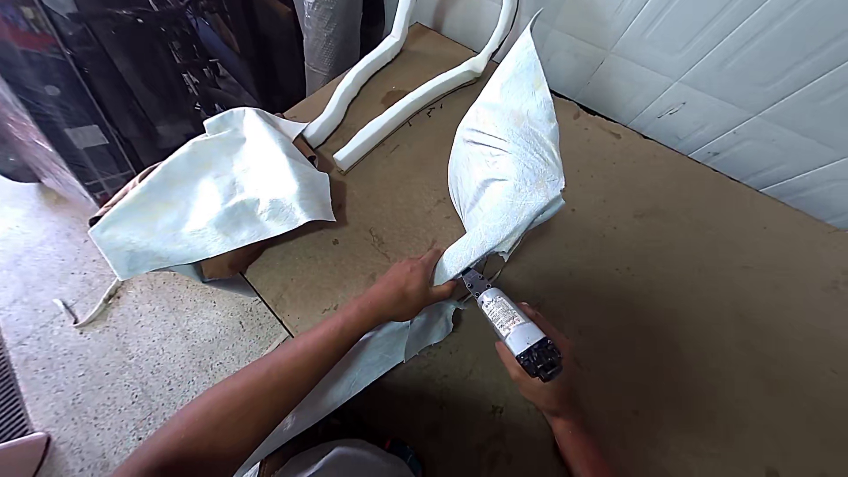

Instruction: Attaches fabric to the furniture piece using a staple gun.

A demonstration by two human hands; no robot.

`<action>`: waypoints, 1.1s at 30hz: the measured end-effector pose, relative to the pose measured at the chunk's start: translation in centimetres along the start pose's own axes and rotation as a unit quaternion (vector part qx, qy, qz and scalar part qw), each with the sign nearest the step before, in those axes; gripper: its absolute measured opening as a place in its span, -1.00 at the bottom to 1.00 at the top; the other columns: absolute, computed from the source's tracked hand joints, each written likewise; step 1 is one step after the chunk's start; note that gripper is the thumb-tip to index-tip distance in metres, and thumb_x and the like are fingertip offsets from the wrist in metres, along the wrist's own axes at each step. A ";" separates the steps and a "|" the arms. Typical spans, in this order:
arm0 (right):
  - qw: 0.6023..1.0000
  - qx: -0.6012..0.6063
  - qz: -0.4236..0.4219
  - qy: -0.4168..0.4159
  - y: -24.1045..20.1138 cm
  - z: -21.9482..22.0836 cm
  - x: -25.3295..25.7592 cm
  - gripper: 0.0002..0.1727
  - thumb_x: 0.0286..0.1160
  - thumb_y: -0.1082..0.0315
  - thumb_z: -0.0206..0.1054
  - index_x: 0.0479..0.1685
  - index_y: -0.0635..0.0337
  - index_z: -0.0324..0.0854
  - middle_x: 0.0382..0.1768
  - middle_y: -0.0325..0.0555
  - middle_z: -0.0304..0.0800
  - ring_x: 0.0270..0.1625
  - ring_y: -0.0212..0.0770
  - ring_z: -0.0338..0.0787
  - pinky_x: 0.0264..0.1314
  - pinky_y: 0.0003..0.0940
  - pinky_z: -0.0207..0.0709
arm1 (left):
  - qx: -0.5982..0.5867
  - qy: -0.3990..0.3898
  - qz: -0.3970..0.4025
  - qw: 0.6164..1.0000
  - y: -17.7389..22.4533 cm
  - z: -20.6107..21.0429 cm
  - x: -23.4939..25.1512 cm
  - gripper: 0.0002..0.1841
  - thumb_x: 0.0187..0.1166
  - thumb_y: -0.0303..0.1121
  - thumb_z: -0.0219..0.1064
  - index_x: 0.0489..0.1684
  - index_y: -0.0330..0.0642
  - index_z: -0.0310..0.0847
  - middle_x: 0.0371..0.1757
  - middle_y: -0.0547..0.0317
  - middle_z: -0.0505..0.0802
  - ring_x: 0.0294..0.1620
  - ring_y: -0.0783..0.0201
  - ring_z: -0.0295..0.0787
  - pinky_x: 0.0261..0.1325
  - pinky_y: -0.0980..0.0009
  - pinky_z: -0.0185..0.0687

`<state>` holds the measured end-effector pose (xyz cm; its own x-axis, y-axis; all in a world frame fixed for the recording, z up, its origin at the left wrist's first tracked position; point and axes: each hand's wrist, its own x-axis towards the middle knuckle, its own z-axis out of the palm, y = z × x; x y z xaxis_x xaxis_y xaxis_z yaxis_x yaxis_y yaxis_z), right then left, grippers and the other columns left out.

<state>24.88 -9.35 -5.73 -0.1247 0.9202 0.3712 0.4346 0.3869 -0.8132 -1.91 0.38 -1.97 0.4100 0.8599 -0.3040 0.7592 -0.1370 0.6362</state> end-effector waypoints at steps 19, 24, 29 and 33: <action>0.997 0.057 -0.021 -0.044 -0.2 1.9 -1.2 -0.37 0.19 0.33 0.56 0.41 0.05 0.64 0.22 -0.24 0.85 0.22 -0.41 0.84 0.32 -0.39 0.78 | -0.006 -0.007 -0.012 1.000 -0.3 -0.2 0.2 -0.20 0.41 -0.05 0.52 0.73 0.09 0.28 0.16 0.12 0.85 0.13 0.16 0.85 0.17 -0.06 0.79; 0.998 0.034 -0.025 -0.049 0.0 2.5 -2.1 -0.35 0.17 0.26 0.60 0.42 0.06 0.65 0.22 -0.20 0.85 0.24 -0.41 0.83 0.34 -0.37 0.77 | -0.019 -0.033 0.009 0.999 -1.0 0.1 0.2 0.15 0.08 -0.04 0.74 0.83 0.12 0.08 0.41 0.15 0.72 0.33 0.20 0.75 0.31 -0.04 0.74; 0.999 0.025 -0.003 -0.045 -1.3 1.7 -2.2 -0.39 0.20 0.26 0.58 0.39 0.06 0.67 0.20 -0.24 0.85 0.22 -0.42 0.83 0.32 -0.39 0.79 | -0.034 -0.036 0.033 0.998 -1.3 0.4 0.2 0.32 -0.12 0.05 0.81 0.87 0.20 -0.02 0.51 0.21 0.64 0.41 0.26 0.68 0.37 0.01 0.73; 0.992 -0.050 0.112 0.039 -3.3 -3.6 -6.4 -0.41 0.30 0.26 0.50 0.36 0.33 0.59 0.13 -0.09 0.87 0.14 -0.33 0.87 0.26 -0.26 0.81 | -0.042 -0.036 0.014 0.998 -0.8 -0.1 0.0 0.22 0.11 0.02 0.73 0.90 0.29 -0.07 0.48 0.22 0.70 0.37 0.27 0.74 0.36 -0.01 0.74</action>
<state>27.45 -16.68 -3.81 0.0522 0.9734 0.2231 0.5312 0.1621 -0.8316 -2.60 0.57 -2.44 0.4684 0.8183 -0.3331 0.7027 -0.1165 0.7019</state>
